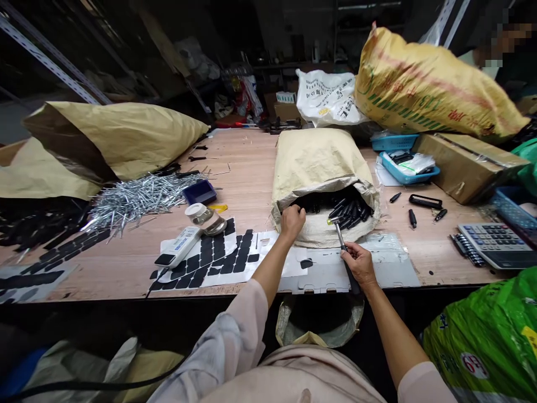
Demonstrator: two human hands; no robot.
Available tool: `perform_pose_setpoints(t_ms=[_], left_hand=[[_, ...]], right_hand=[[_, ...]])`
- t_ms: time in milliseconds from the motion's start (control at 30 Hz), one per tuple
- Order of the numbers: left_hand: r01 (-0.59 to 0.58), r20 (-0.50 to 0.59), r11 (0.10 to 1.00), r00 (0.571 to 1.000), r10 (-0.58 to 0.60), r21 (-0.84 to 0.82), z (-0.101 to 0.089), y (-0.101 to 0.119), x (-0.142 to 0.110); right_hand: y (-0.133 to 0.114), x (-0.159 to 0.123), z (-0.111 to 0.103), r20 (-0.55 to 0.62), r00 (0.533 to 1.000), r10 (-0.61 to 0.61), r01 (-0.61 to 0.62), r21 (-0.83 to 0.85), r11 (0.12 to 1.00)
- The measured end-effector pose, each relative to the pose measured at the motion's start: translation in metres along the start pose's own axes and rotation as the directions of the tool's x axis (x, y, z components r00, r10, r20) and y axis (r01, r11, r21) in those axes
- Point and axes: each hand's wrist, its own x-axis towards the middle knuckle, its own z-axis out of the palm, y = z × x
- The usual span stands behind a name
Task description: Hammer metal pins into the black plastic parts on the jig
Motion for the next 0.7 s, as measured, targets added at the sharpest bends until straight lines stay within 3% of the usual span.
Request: perform_pose_setpoints(t_ms=[100, 267, 533, 700], left_hand=[[0.102, 0.033, 0.986, 0.994, -0.107, 0.129, 0.005, 0.003, 0.023], [0.131, 0.039, 0.971, 0.989, -0.141, 0.198, 0.013, 0.004, 0.037], [0.181, 0.032, 0.967, 0.981, -0.189, 0.177, 0.022, -0.003, 0.038], [0.180, 0.034, 0.967, 0.981, -0.189, 0.178, 0.018, -0.003, 0.031]], right_hand=[[-0.001, 0.000, 0.000, 0.006, 1.000, 0.004, -0.004, 0.005, 1.000], [-0.001, 0.000, 0.000, 0.020, 1.000, -0.001, 0.001, -0.031, 1.000], [0.000, -0.001, 0.000, 0.022, 1.000, -0.001, 0.001, -0.002, 1.000], [-0.004, -0.001, 0.001, 0.015, 1.000, -0.006, 0.006, 0.009, 1.000]])
